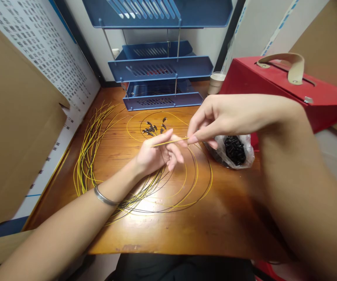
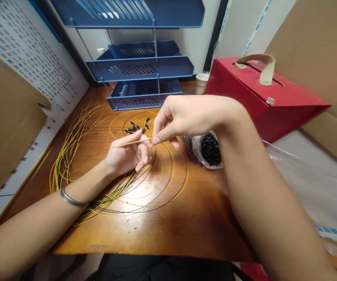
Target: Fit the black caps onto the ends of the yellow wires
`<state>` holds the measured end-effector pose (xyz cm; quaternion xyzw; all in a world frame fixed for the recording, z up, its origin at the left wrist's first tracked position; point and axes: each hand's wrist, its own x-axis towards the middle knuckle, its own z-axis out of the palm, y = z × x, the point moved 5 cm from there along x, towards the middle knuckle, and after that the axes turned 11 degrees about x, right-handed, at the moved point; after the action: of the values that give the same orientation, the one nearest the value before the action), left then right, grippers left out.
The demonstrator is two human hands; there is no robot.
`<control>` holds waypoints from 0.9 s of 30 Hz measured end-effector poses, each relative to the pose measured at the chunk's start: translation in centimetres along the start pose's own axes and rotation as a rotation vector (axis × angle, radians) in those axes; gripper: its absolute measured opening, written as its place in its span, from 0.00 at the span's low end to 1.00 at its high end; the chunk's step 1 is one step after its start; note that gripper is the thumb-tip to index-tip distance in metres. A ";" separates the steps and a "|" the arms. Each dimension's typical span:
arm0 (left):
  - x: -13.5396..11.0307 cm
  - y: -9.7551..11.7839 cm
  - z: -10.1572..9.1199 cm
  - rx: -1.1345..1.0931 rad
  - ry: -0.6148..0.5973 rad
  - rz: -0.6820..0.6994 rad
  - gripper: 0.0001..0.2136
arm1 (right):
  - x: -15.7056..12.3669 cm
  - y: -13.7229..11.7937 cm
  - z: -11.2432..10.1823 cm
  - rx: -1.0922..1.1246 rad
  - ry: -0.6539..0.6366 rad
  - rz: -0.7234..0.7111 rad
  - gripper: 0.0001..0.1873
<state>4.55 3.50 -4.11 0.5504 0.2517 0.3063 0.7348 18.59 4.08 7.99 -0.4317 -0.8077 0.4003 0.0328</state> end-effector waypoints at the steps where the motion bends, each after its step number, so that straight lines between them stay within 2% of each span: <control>1: 0.1 0.0 -0.2 0.009 0.054 0.015 0.17 | -0.1 -0.2 -0.2 0.006 0.017 -0.022 0.17; 3: 0.3 0.1 -0.4 0.060 0.134 0.059 0.15 | -0.1 -0.3 -0.6 -0.002 0.077 -0.041 0.17; 7: 0.1 0.7 0.1 0.120 0.188 0.123 0.24 | 0.8 0.4 -0.8 -0.090 0.221 0.064 0.17; 9: 0.1 1.0 0.1 0.126 0.244 0.146 0.22 | 1.5 0.3 -0.1 -0.103 0.190 0.073 0.18; 12: 0.0 1.8 -0.9 0.179 0.394 0.215 0.16 | 2.2 0.1 1.1 -0.092 0.100 0.067 0.19; 16: -0.5 4.4 -2.7 0.204 0.538 0.308 0.16 | 2.5 1.1 1.3 -0.129 0.053 0.185 0.14; 19: -1.6 7.4 -3.8 0.119 0.608 0.259 0.16 | 2.4 2.6 0.7 -0.195 0.069 0.285 0.12; 22: -3.3 10.2 -4.6 0.123 0.630 0.120 0.17 | 2.2 3.8 -0.5 -0.236 0.172 0.329 0.10; 25: -5.3 12.1 -5.6 0.399 0.605 0.009 0.21 | 1.6 4.0 -1.8 -0.253 0.364 0.340 0.08; 27: -6.7 12.7 -6.9 0.656 0.641 -0.041 0.17 | 1.1 3.7 -2.5 -0.238 0.505 0.315 0.08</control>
<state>-7.12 5.83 6.50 0.6262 0.5609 0.3508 0.4126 21.38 7.56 6.80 -0.6378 -0.7385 0.1834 0.1191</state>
